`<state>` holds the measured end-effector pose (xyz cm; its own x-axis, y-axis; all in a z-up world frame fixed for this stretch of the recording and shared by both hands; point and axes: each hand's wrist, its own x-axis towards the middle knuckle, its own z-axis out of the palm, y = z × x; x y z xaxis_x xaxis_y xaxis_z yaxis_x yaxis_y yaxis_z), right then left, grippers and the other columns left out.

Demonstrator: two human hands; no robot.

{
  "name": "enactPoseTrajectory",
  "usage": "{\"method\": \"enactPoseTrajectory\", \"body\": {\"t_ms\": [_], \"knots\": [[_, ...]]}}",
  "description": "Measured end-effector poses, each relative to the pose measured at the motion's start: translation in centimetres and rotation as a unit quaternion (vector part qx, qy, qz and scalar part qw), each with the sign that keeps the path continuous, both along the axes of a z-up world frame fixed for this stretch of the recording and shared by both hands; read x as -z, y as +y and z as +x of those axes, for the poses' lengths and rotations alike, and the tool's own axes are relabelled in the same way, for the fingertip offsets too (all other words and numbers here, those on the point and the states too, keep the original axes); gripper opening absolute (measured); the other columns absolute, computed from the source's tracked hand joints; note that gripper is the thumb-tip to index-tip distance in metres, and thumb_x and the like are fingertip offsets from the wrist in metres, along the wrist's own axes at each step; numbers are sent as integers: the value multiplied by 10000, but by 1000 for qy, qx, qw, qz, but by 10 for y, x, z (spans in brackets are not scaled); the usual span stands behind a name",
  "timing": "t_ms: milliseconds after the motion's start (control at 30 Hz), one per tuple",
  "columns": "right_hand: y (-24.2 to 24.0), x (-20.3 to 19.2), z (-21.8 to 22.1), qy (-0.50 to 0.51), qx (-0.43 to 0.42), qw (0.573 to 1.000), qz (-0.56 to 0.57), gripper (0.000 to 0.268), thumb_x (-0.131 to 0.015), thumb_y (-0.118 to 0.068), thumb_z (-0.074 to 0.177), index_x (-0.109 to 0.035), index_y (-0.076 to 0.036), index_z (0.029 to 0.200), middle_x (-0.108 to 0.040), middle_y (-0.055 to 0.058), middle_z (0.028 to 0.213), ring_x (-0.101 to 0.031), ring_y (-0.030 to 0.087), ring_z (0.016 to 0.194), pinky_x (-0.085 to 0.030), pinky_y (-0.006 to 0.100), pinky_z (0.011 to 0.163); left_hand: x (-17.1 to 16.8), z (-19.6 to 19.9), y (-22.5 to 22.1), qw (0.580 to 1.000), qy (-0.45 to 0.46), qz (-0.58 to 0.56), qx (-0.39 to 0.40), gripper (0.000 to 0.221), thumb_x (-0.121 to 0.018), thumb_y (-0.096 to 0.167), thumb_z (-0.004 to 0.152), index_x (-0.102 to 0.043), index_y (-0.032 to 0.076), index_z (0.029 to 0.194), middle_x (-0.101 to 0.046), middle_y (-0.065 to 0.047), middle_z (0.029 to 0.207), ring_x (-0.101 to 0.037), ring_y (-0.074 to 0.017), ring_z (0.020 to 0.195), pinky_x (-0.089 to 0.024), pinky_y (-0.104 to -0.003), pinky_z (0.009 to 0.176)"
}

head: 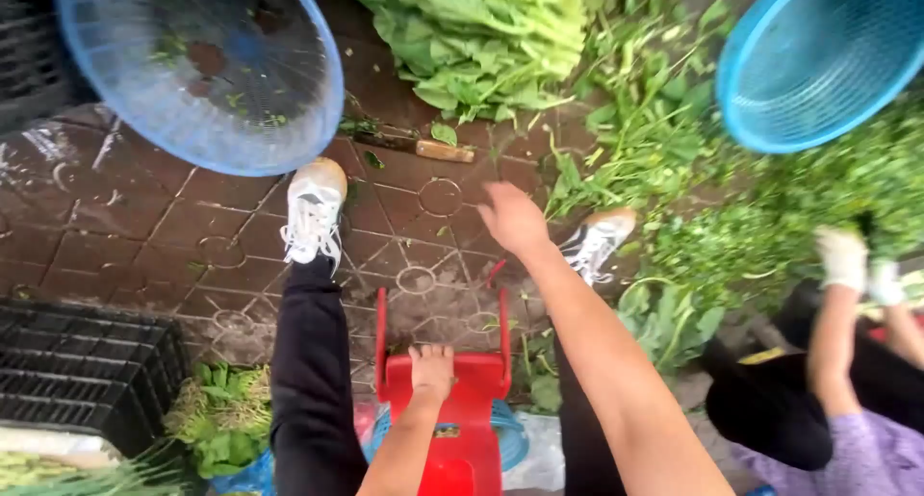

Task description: Trimming the root ends of green leafy vegetables with a knife and sorting them into a basin.

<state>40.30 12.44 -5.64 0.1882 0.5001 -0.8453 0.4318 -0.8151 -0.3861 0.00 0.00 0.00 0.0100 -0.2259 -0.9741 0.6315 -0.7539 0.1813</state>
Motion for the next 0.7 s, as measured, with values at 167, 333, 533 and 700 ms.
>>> {"method": "enactPoseTrajectory", "body": {"t_ms": [167, 333, 533, 700], "knots": [[43, 122, -70, -147, -69, 976, 143, 467, -813, -228, 925, -697, -61, 1346, -692, 161, 1363, -657, 378, 1170, -554, 518, 956, 13, 7, 29, 987, -149, -6, -60, 547, -839, 666, 855, -740, 213, 1146, -818, -116, 1031, -760, -378, 1036, -538, -545, 898], [43, 155, -96, -366, -68, 904, 210, 523, -781, 38, 776, -709, -135, 1264, -668, 78, 1092, -624, 322, 957, -509, 478, 827, 15, 84, 77, 930, -321, 73, -162, 682, -563, 786, 1022, -704, 133, 883, -763, -132, 840, -717, -398, 796, -510, -555, 734], [42, 182, -69, -398, -125, 887, 197, 367, -760, -53, 802, -707, -120, 1160, -688, 130, 1164, -650, 364, 1103, -539, 464, 898, 42, 112, 88, 739, -594, 285, -137, 417, -685, 386, 1021, -663, 191, 653, -620, -80, 560, -628, -325, 492, -500, -487, 466], [19, 138, -54, -52, -73, 995, 51, 448, -649, -223, 1015, -605, -60, 1430, -594, 227, 1354, -582, 433, 1271, -587, 554, 975, 72, 104, 69, 895, -373, 214, -121, 636, -440, 553, 1111, -828, 140, 823, -784, -183, 763, -770, -492, 711, -617, -627, 667]]}}
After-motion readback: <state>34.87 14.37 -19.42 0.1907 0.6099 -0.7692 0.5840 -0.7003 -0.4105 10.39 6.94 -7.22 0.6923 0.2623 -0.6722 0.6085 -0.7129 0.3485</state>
